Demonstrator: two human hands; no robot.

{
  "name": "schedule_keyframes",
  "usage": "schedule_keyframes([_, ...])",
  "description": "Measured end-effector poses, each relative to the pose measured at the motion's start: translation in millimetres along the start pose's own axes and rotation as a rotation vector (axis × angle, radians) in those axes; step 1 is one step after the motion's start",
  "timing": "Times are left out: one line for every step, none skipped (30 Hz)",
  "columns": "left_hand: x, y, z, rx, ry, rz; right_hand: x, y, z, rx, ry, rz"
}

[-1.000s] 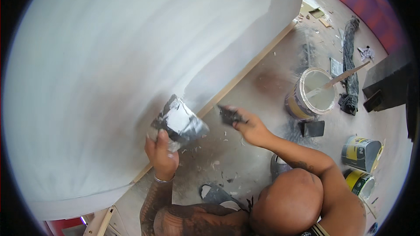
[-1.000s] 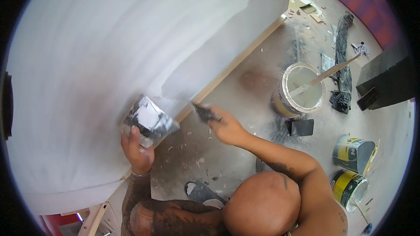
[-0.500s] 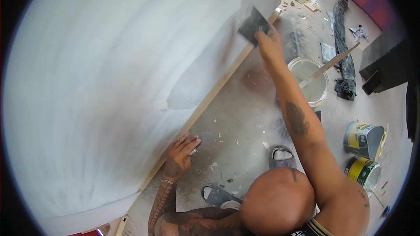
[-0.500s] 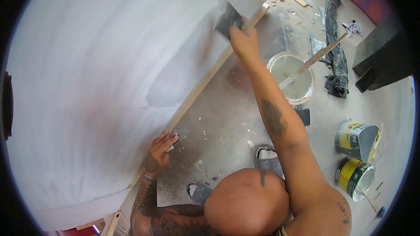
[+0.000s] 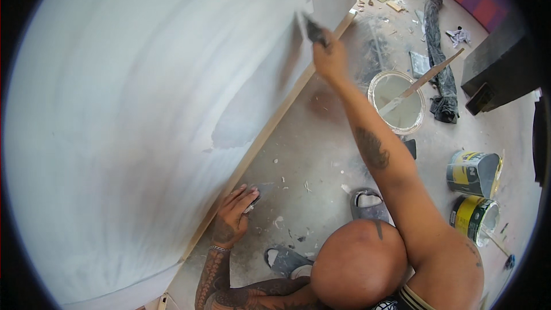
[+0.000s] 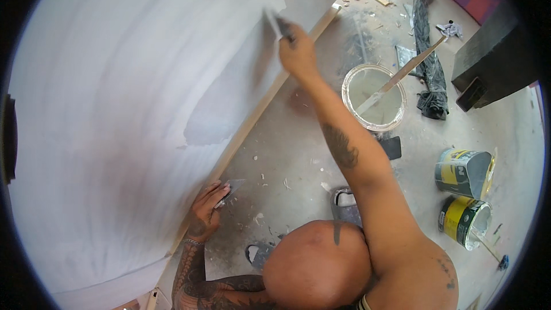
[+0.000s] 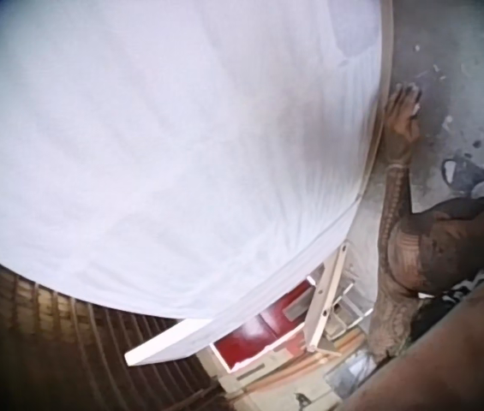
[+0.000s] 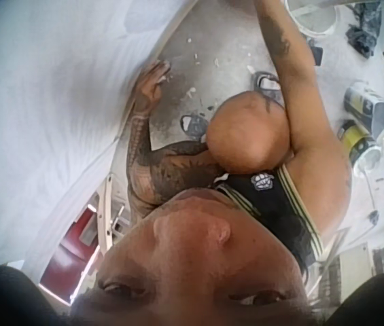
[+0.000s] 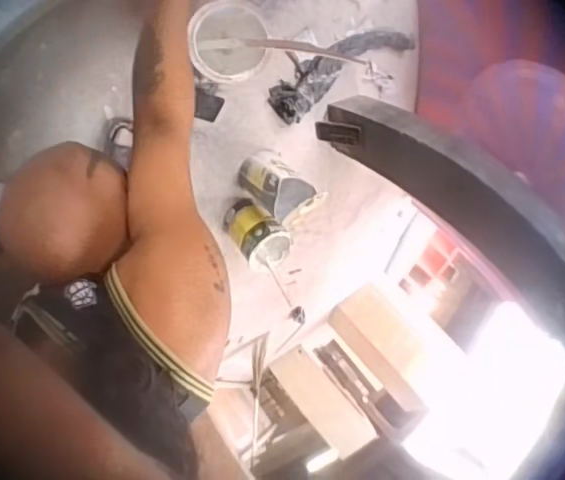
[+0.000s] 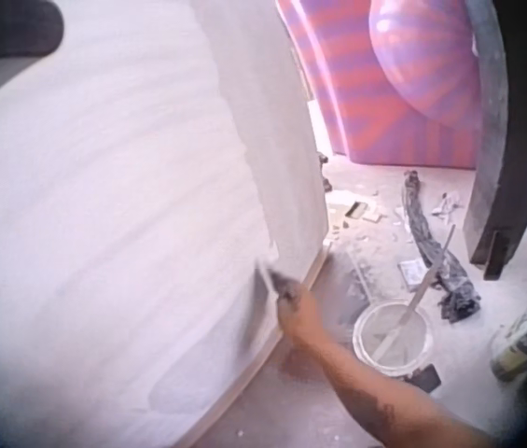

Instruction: Applying and smoothing white putty on a wall surface using a putty knife and scraper.

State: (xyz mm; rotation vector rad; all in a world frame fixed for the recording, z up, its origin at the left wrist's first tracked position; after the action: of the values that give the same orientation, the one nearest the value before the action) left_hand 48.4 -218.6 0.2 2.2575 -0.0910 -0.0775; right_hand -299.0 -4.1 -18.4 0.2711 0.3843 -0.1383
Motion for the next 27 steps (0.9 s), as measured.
schedule_keyframes([-2,-3,-3,0.01,-0.037,0.005,-21,16,-16,0.017,-0.045,-0.076])
schedule_keyframes([-3,-5,-3,0.02,-0.047,0.002,-40,25,-29,0.028,-0.089,-0.15])
schedule_keyframes([2,-3,1,0.027,-0.043,0.004,-47,23,-24,0.024,-0.087,-0.144])
schedule_keyframes([7,-1,5,0.033,-0.04,0.005,-54,17,-17,-0.052,-0.142,-0.06])
schedule_keyframes([13,2,11,0.031,-0.036,-0.001,-56,10,-10,-0.127,-0.196,0.024])
schedule_keyframes([16,2,13,0.031,-0.044,-0.001,-57,9,-11,-0.121,-0.189,0.026])
schedule_keyframes([18,2,15,0.03,-0.052,-0.001,-56,8,-12,-0.135,-0.164,0.024])
schedule_keyframes([19,3,16,0.036,-0.055,-0.008,-57,7,-12,-0.148,-0.139,0.022])
schedule_keyframes([21,9,17,0.071,-0.028,-0.026,-50,3,-8,-0.145,-0.139,0.029])
schedule_keyframes([21,14,16,0.105,-0.001,-0.045,-41,0,-3,-0.11,-0.109,0.021])
schedule_keyframes([20,17,14,0.108,0.004,-0.047,-30,-3,2,-0.075,-0.078,0.013])
schedule_keyframes([19,23,11,0.163,0.011,-0.088,-19,-5,11,-0.071,-0.078,0.017])
schedule_keyframes([18,30,10,0.212,0.02,-0.13,-6,-9,24,-0.037,-0.046,0.025])
schedule_keyframes([19,34,9,0.212,0.023,-0.13,6,-15,37,-0.004,-0.014,0.034])
schedule_keyframes([17,36,7,0.261,0.003,-0.143,17,-18,45,-0.063,0.024,0.06])
schedule_keyframes([15,38,6,0.308,-0.013,-0.155,27,-24,45,-0.058,0.025,0.058])
schedule_keyframes([14,40,5,0.312,-0.015,-0.154,38,-29,54,-0.058,0.152,0.047])
schedule_keyframes([15,42,4,0.325,-0.018,-0.16,51,-34,65,-0.059,0.278,0.037])
schedule_keyframes([18,45,4,0.332,-0.014,-0.169,65,-41,74,-0.064,0.275,0.044])
schedule_keyframes([20,48,4,0.33,-0.005,-0.172,79,-47,85,-0.084,0.297,0.05])
schedule_keyframes([22,49,5,0.388,0.01,-0.191,93,-49,95,-0.098,0.32,0.056])
schedule_keyframes([25,51,5,0.442,0.028,-0.212,104,-52,102,-0.101,0.319,0.066])
schedule_keyframes([28,52,6,0.442,0.037,-0.219,115,-55,111,-0.084,0.353,0.08])
schedule_keyframes([32,56,8,0.482,0.03,-0.252,127,-62,119,-0.069,0.386,0.094])
schedule_keyframes([36,60,9,0.52,0.022,-0.286,139,-70,122,-0.093,0.377,0.118])
schedule_keyframes([41,63,9,0.516,0.036,-0.295,150,-75,128,-0.104,0.374,0.13])
schedule_keyframes([44,67,6,0.535,0.061,-0.31,161,-78,134,-0.091,0.396,0.149])
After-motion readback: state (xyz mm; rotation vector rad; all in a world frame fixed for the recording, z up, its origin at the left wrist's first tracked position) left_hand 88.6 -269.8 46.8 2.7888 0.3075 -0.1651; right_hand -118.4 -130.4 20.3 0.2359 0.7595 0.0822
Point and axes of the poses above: each hand's wrist, its own x-axis away from the middle knuckle, its own y-axis out of the back of the hand, z = x × y, the point moved 7 cm from there along -x, towards the middle knuckle, and after that the axes turned 4 degrees about x, right-handed, at the moved point
